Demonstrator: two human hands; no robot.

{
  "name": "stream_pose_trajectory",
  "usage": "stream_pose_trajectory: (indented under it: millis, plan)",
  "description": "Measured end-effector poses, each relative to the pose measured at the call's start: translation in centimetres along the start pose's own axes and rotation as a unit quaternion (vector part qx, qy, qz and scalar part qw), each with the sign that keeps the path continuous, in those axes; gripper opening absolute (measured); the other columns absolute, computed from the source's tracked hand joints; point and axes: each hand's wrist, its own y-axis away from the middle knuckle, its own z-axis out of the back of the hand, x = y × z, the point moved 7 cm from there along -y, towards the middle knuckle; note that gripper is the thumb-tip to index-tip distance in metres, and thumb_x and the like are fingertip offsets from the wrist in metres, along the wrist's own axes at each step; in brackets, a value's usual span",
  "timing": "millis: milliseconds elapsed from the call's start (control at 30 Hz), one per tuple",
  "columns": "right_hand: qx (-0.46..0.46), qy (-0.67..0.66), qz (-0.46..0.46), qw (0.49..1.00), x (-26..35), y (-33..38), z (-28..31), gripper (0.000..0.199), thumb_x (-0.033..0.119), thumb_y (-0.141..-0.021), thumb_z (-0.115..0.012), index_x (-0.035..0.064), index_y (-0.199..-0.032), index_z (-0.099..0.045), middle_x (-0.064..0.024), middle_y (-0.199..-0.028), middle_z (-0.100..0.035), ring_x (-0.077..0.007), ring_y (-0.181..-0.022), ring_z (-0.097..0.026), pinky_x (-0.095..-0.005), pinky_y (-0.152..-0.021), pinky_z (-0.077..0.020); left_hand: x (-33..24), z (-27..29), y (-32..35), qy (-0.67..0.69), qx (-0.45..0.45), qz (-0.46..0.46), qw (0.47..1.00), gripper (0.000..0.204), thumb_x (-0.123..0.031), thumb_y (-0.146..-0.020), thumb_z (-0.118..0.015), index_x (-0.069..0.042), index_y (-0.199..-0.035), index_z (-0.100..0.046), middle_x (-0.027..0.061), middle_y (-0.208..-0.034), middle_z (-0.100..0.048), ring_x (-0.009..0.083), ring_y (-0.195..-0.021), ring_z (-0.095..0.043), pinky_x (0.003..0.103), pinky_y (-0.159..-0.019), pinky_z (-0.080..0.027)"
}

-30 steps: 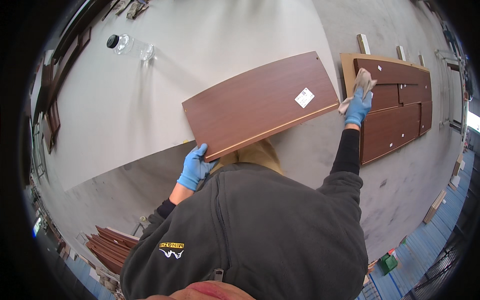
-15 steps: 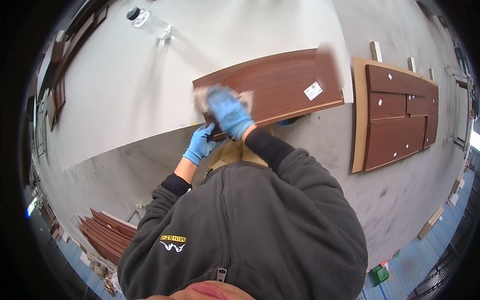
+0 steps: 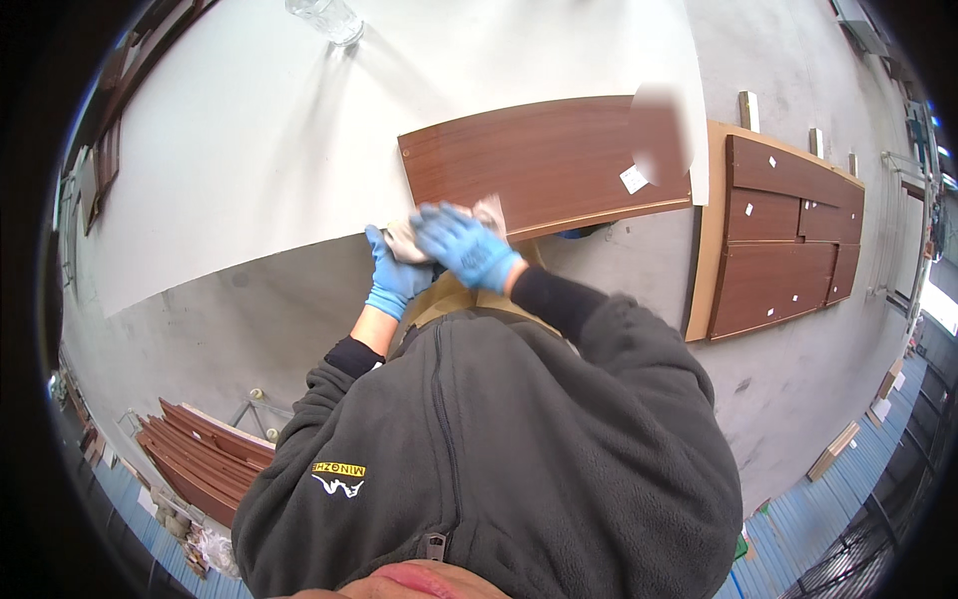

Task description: The person picks up brown wooden panels from a stack, places them on a larger panel on the floor, and wipes one panel with a cloth. The person then places the cleaned panel onto the larger panel and continues to arrange additional panels.

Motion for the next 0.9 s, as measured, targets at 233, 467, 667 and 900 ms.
stream_pose_trajectory:
  millis: [233,467,667,900]
  plan:
    - [-0.154,0.106,-0.275,0.943,-8.1,9.5,10.1,0.040,0.005,-0.081,-0.062,0.0005,-0.121,-0.062,-0.0197,-0.122,-0.065,-0.0394,-0.116,-0.061,-0.0488,-0.106,-0.0461,1.1,-0.4,0.7,0.077,-0.004,0.056,0.995,0.136,-0.101,-0.078,-0.026,0.007,-0.161,-0.021,0.0249,-0.166,-0.028,0.0424,-0.153,-0.026,0.057,-0.128,-0.018]
    - [-0.094,0.049,-0.156,0.982,1.7,0.9,0.7,0.044,0.010,-0.085,-0.061,-0.0005,-0.127,-0.059,-0.0230,-0.132,-0.060,-0.0343,-0.129,-0.057,-0.0437,-0.114,-0.0432,0.4,-2.6,0.7,0.201,0.222,0.111,0.948,0.125,-0.102,-0.077,-0.030,-0.005,-0.155,-0.042,0.0202,-0.159,-0.043,0.0368,-0.147,-0.040,0.054,-0.123,-0.030]
    - [-0.092,0.060,-0.257,0.960,-5.6,10.1,5.7,0.039,0.006,-0.081,-0.062,0.0029,-0.119,-0.064,-0.0184,-0.129,-0.064,-0.0366,-0.127,-0.059,-0.0467,-0.111,-0.0467,0.8,0.0,0.0,-0.041,0.074,0.053,0.995,0.094,-0.076,-0.097,-0.038,-0.002,-0.155,-0.042,0.0161,-0.160,-0.044,0.0356,-0.146,-0.042,0.051,-0.125,-0.027]
    - [-0.366,0.156,-0.567,0.721,-22.4,31.1,18.7,0.049,0.004,-0.091,-0.059,-0.0052,-0.139,-0.056,-0.0262,-0.140,-0.059,-0.0434,-0.130,-0.056,-0.0464,-0.112,-0.0431,1.1,1.9,-1.0,-0.082,-0.107,0.065,0.989,0.040,-0.026,-0.104,-0.064,-0.005,-0.138,-0.058,0.0121,-0.139,-0.063,0.0321,-0.131,-0.059,0.055,-0.115,-0.047]
